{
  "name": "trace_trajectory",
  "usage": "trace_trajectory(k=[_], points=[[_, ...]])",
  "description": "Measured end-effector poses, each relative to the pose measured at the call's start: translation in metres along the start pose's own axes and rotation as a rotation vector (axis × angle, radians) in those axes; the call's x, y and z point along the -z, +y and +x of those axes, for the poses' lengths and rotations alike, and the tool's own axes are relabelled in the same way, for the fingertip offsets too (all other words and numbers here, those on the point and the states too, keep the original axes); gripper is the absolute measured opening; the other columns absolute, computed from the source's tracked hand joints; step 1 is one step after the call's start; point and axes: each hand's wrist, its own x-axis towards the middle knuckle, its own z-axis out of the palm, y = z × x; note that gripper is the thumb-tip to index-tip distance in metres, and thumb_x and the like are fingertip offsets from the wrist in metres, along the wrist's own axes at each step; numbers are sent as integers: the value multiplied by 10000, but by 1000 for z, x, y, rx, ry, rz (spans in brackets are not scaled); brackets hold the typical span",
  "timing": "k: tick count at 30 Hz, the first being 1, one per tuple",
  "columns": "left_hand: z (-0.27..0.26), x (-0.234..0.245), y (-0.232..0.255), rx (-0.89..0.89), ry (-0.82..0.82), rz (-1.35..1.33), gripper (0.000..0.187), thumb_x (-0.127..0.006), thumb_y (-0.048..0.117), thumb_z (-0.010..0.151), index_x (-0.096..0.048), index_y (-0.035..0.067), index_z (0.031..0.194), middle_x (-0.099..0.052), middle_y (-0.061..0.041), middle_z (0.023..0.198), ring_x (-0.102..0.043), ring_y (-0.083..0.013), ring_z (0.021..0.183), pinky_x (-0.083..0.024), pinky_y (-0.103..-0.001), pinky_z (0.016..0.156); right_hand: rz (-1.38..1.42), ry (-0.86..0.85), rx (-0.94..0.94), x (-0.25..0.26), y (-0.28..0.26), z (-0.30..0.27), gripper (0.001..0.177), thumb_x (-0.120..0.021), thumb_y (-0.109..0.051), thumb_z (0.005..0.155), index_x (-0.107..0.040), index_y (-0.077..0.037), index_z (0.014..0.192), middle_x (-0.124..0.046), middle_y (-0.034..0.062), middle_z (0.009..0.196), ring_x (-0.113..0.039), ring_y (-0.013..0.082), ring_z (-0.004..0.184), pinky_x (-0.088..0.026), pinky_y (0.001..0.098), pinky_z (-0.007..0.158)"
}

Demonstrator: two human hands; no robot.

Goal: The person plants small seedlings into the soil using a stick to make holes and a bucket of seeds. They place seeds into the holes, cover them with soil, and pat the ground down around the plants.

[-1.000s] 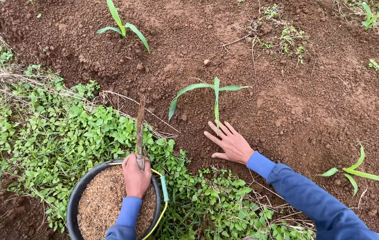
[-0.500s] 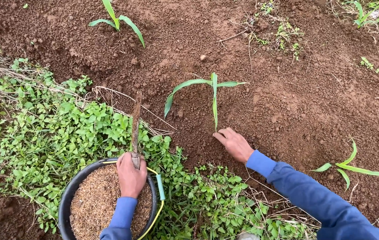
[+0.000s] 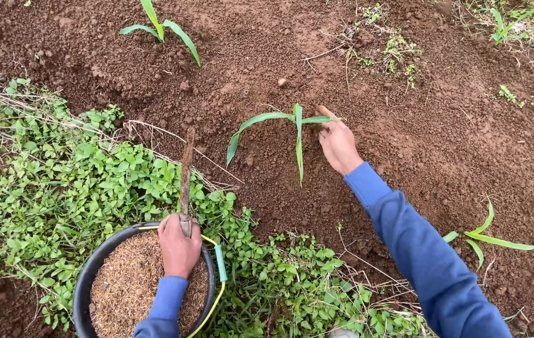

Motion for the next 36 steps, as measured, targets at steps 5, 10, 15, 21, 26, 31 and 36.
trace_trajectory(k=[5,10,15,21,26,31,36], points=[[-2,-4,-4,-2,14,8,139,-701,136,877,-572,88,864,-687,-120,785,-727,-292,910,-439,-416,1083,-600,-184,230,-5,-11,-24,695,-353,139,954,-121,74,1606,-145,355,1647,-150,478,1534,-131,566,1274],[-1,-6,-1,2,18,22,154,-705,165,880,-566,104,855,-681,-110,762,-728,-287,889,-446,-409,1075,-1427,-305,350,1,28,-26,651,-383,-139,1059,-103,95,1598,-105,384,1636,-91,474,1541,-64,555,1268],[-3,-7,-2,-1,29,22,159,-712,143,864,-562,93,847,-671,-121,759,-724,-291,889,-447,-407,1073,-1634,-258,423,6,35,-23,599,-305,-237,1105,-172,82,1594,-183,360,1635,-160,462,1539,-115,539,1270],[-3,-9,-5,19,24,10,129,-706,143,866,-584,100,865,-692,-108,775,-734,-277,885,-450,-414,1074,-1759,-301,803,6,76,-39,578,-241,-275,1110,-187,-5,1618,-181,227,1683,-166,356,1559,-140,468,1267],[0,-3,3,16,15,-9,156,-703,140,875,-556,97,843,-659,-97,744,-718,-285,884,-442,-423,1072,-1980,-463,953,-7,82,-11,615,-247,-397,1107,-231,-59,1620,-231,145,1693,-199,287,1566,-130,467,1280],[10,25,30,279,-250,-90,315,-639,204,970,-440,149,731,-564,-36,821,-520,-220,992,-442,-420,1036,-2020,-447,980,-8,80,-4,719,-85,-530,1090,-151,-55,1626,-182,125,1697,-131,260,1587,-90,429,1305],[10,20,27,299,-248,-114,306,-635,210,964,-458,145,724,-608,-50,868,-536,-247,1068,-447,-458,1064,-1996,-434,1012,-14,73,1,710,-75,-506,1099,-195,-38,1619,-257,150,1675,-181,281,1577,-99,429,1309]])
